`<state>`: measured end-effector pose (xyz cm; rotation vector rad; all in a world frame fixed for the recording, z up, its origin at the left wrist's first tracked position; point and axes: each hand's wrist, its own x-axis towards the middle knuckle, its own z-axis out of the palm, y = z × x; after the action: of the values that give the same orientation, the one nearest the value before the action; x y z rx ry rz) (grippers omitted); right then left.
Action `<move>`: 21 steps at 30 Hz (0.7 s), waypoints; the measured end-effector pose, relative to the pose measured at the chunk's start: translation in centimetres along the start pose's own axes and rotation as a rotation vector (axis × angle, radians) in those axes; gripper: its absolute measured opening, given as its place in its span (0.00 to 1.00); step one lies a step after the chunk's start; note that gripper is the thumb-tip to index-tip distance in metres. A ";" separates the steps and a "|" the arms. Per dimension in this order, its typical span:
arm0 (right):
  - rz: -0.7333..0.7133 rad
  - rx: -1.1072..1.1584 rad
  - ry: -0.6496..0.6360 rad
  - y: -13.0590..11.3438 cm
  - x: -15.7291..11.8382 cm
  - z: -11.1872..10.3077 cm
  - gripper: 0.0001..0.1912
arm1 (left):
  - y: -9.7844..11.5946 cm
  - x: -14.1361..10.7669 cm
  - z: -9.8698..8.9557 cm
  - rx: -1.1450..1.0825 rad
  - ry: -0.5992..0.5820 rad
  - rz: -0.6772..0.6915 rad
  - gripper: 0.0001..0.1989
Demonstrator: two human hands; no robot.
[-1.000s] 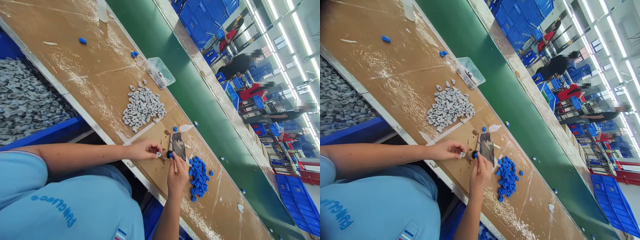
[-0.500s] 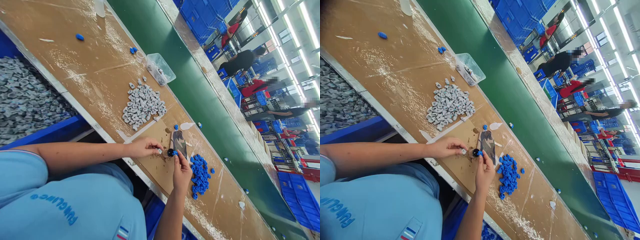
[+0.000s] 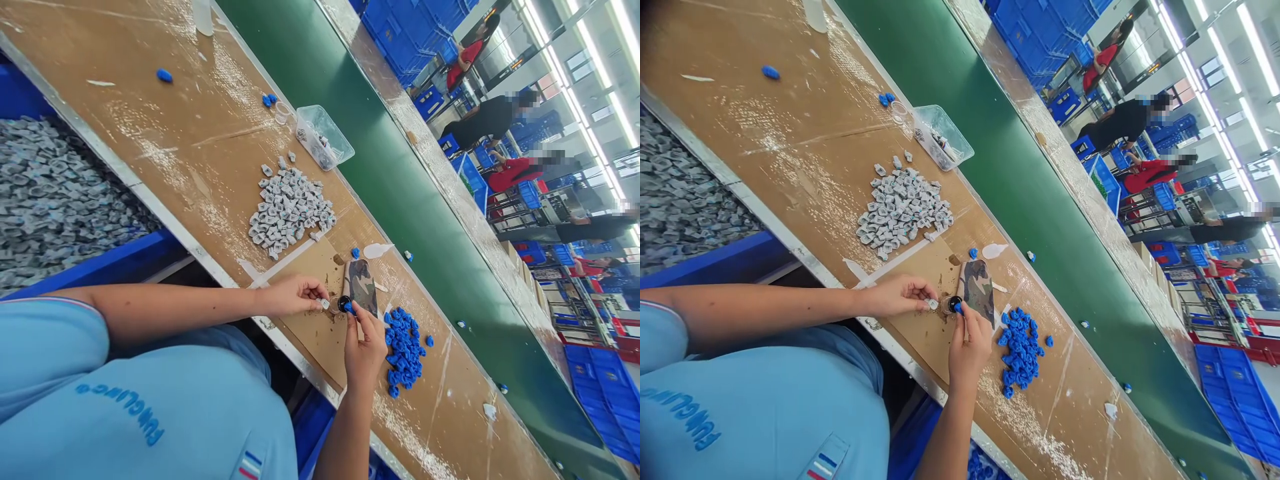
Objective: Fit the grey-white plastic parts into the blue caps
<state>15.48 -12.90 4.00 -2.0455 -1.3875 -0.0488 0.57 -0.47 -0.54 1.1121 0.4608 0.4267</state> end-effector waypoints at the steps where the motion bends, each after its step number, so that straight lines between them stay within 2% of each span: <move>1: 0.021 0.026 -0.002 -0.2 -0.1 0.0 0.13 | -0.1 0.0 0.0 0.004 0.004 0.009 0.10; 5: 0.220 0.279 -0.034 -1.1 -1.2 0.2 0.15 | -0.3 -0.1 0.0 0.008 0.001 0.040 0.10; 7: 0.270 0.373 -0.072 -1.7 -1.8 0.6 0.15 | -0.3 -0.3 0.0 0.022 -0.010 0.056 0.11; 13: 0.240 0.371 -0.135 -2.7 -2.1 1.4 0.13 | -0.3 -0.6 -0.1 0.072 -0.053 0.061 0.11; 21: 0.187 0.351 -0.171 -2.6 -1.8 0.7 0.11 | -0.3 -0.7 -0.3 0.022 -0.159 0.049 0.12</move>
<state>12.30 -13.40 4.03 -1.9028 -1.1973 0.4294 -0.17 -0.76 -0.82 1.1712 0.2999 0.3740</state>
